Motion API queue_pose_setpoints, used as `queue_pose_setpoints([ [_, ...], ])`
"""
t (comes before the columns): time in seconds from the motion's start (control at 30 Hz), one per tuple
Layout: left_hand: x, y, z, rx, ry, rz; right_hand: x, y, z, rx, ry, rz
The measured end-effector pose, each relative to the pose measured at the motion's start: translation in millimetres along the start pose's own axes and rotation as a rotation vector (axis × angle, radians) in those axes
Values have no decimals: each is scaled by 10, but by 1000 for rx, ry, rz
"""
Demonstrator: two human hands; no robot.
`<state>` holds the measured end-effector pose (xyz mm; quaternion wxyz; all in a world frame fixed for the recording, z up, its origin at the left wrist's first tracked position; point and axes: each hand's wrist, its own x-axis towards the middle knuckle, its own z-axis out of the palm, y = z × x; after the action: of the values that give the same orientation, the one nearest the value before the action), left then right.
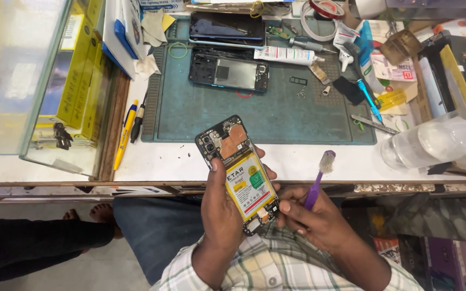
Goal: The person holds an opened smartphone with its battery exposed and uses a small brush with liquid from a squeeze bottle to scrub and clean the motherboard and internal components. They then work on the detached screen assembly, prying at its edge with a small tool.
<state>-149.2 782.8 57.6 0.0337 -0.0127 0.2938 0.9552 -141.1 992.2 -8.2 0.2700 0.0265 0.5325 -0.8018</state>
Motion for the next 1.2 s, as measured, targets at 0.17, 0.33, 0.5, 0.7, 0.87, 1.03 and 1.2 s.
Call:
queue_pose_setpoints([
  [0.17,-11,29,9,68,-1,18,18,26,31,-24,56,9],
  [0.33,-4,78,23,181,-32,65,57,18,77,-89,93,23],
  [0.5,15,70,30,207,-48,49,99,37,72,-79,79,-9],
  [0.7,109,57,21,222,-64,81,158,-54,73,-143,83,0],
  [0.87,199,-14,-3,20,-6,-6,141,-193,97,-213,16,-50],
  [1.03,139,-113,-42,-7,-18,-42,84,-123,138,-40,14,1],
  [1.2,42,-136,-58,98,1,-10,30,-32,127,-11,34,28],
])
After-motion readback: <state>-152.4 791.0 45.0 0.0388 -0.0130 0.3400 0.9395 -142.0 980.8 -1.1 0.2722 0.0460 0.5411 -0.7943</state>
